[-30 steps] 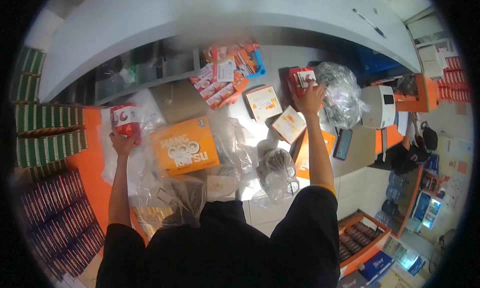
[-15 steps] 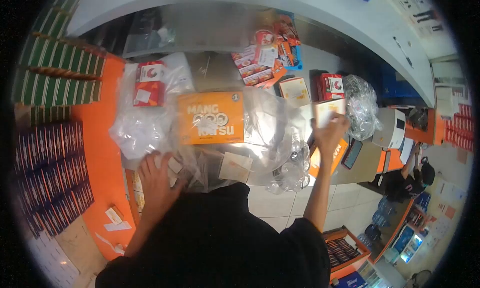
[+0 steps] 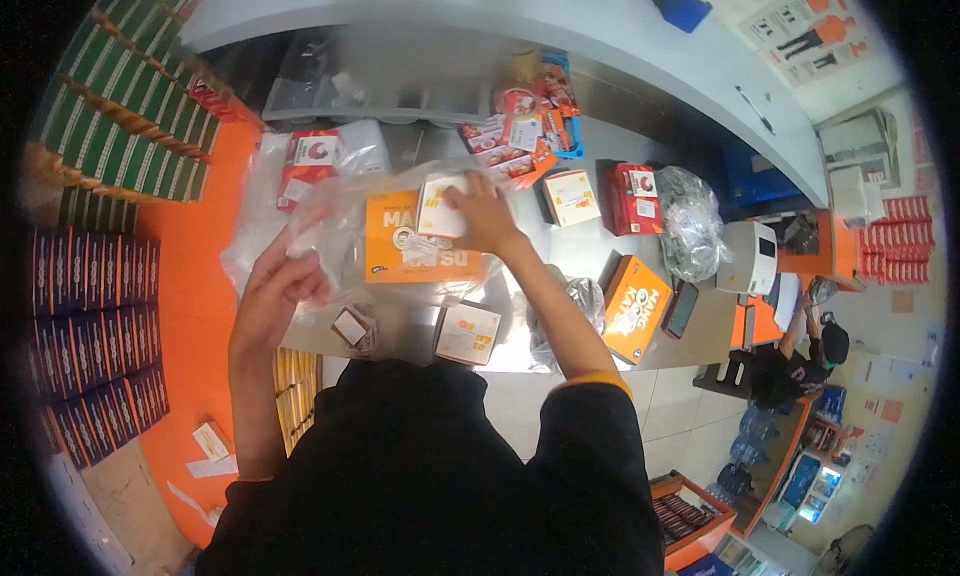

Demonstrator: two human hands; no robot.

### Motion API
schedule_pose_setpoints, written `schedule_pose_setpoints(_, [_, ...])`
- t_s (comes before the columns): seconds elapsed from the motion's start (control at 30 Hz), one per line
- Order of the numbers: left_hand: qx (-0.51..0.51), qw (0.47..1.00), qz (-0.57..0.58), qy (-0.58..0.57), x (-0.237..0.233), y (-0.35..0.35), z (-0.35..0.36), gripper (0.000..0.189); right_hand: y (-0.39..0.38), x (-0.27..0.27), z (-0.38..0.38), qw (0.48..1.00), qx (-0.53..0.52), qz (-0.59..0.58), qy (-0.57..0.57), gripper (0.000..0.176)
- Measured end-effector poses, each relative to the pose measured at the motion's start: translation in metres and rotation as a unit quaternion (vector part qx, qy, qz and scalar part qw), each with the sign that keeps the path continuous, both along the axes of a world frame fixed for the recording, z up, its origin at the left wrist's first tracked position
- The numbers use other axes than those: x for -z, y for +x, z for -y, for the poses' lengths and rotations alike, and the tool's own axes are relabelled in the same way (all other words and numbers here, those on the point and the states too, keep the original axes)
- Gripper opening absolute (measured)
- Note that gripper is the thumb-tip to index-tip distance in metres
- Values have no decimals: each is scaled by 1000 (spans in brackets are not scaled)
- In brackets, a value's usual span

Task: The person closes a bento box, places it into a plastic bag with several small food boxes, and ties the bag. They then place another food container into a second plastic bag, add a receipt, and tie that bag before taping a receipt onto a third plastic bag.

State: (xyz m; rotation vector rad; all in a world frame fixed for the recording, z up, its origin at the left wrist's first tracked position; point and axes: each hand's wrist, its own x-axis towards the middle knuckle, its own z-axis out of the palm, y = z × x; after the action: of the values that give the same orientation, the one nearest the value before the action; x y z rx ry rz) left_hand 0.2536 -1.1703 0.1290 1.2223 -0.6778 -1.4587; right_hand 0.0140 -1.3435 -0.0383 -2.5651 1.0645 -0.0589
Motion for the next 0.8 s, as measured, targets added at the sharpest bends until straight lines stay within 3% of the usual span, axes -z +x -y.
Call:
schedule_pose_setpoints(0.03, [8, 1000, -3, -2, 2, -10, 8, 38, 0, 1, 0, 1000, -1, -16, -15, 70])
schedule_pose_setpoints(0.1, [-12, 993, 80, -88, 11, -24, 26, 59, -5, -16, -11, 999, -25, -12, -16, 69])
schedule_pose_setpoints(0.17, [28, 995, 68, -62, -1, -25, 38, 62, 6, -46, -26, 998, -68, 0, -15, 68])
schedule_pose_setpoints(0.23, [67, 996, 58, -28, -14, -27, 43, 65, 21, -63, -44, 961, -120, 240, 68, 67])
schedule_pose_setpoints(0.3, [119, 992, 42, 16, -25, -34, 45, 65, 42, -51, -51, 934, -137, 272, 186, 62])
schedule_pose_setpoints(0.37, [92, 994, 54, 31, -38, -31, 42, 65, 42, -33, -40, 925, -131, 276, 225, 61])
schedule_pose_setpoints(0.4, [61, 995, 63, 42, -40, -27, 39, 65, 36, -21, -30, 978, -70, 132, 145, 67])
schedule_pose_setpoints(0.43, [33, 996, 73, 38, -37, -21, 38, 65, 28, -5, -17, 998, -11, -19, 61, 73])
schedule_pose_setpoints(0.47, [37, 996, 72, 37, -34, -19, 37, 65, 2, 43, 1, 990, -20, 12, 142, 84])
schedule_pose_setpoints(0.53, [8, 996, 86, 37, -28, -17, 36, 64, -20, 34, 7, 971, 83, 2, 223, 91])
schedule_pose_setpoints(0.6, [23, 997, 68, 43, -21, -17, 42, 63, -27, -43, 4, 982, -2, -111, 153, 78])
schedule_pose_setpoints(0.63, [-6, 993, 119, 20, -16, -16, 45, 60, -37, -82, 9, 968, -48, 67, 239, 67])
schedule_pose_setpoints(0.67, [-38, 984, 173, -2, -14, -14, 46, 56, -55, -112, 19, 912, -94, 243, 318, 57])
schedule_pose_setpoints(0.7, [-47, 983, 177, 5, -14, -9, 48, 56, -84, -128, 35, 842, 0, 285, 457, 48])
schedule_pose_setpoints(0.73, [-22, 969, 247, -11, -16, -3, 50, 52, -142, -99, 69, 775, 29, 364, 515, 34])
schedule_pose_setpoints(0.77, [6, 949, 315, -28, -19, 1, 49, 49, -153, -84, 85, 843, 175, 361, 358, 30])
schedule_pose_setpoints(0.8, [2, 948, 318, -25, -21, 4, 47, 49, -159, -35, 103, 898, 204, 341, 187, 36])
